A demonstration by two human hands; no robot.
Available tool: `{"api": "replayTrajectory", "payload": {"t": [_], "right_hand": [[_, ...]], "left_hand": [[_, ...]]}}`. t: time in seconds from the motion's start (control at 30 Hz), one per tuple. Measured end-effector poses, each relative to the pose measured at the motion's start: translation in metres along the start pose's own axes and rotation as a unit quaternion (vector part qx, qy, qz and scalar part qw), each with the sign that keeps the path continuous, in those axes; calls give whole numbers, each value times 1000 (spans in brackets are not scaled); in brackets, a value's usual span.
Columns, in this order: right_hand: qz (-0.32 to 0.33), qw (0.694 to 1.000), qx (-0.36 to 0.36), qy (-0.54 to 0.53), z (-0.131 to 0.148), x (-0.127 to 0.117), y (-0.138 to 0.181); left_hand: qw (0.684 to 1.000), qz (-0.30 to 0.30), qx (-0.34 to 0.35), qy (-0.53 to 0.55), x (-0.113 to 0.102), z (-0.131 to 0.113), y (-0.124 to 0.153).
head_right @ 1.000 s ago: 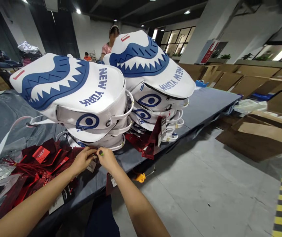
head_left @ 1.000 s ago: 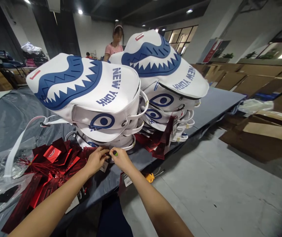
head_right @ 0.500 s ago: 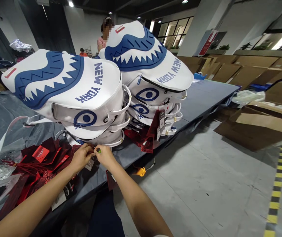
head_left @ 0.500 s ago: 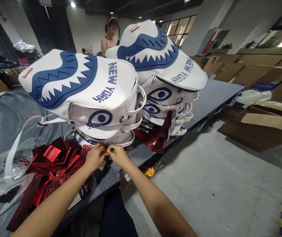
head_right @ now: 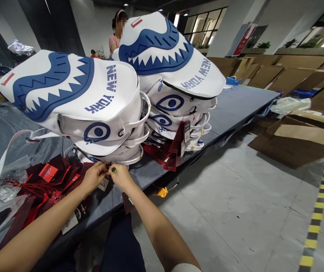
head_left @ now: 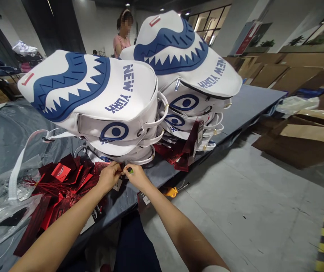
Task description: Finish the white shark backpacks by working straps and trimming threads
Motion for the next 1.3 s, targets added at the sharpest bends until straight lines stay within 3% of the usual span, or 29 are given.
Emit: {"api": "replayTrajectory", "payload": {"t": [0.17, 0.3, 0.43, 0.57, 0.7, 0.83, 0.97, 1.03, 1.17, 1.3], "right_hand": [[-14, 1000, 14, -4, -4, 2, 2], [-17, 1000, 19, -1, -5, 2, 3], [-19, 1000, 17, 4, -1, 0, 3], [-19, 1000, 16, 6, 3, -1, 2], [-22, 1000, 14, 5, 7, -4, 2], [-19, 1000, 13, 1, 8, -6, 3], [-28, 999, 21, 0, 3, -6, 2], [-30, 999, 25, -2, 0, -5, 1], [-58, 998, 36, -6, -3, -3, 2], [-115, 992, 46, -2, -4, -8, 10]], "left_hand": [[998, 19, 38, 45, 3, -3, 0], [1000, -13, -4, 15, 2, -1, 0], [999, 18, 32, 5, 3, -4, 1], [999, -3, -17, -48, 0, 1, -1], [999, 13, 40, -22, 5, -1, -2], [998, -12, -1, -57, 4, 1, -2], [998, 22, 41, -30, 4, -5, -2], [997, 25, 31, -62, 3, -7, -1], [989, 19, 3, -148, 3, -12, -1], [995, -21, -9, -92, -5, -23, 2]]}}
Point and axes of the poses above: each hand's wrist, its own y-axis away from the middle knuckle, its own x-axis out of the palm, z = x × y, the point moved 4 cm from there along -y, towards the middle knuckle, and after that the axes turned 3 degrees about -y, right-handed, at the moved point
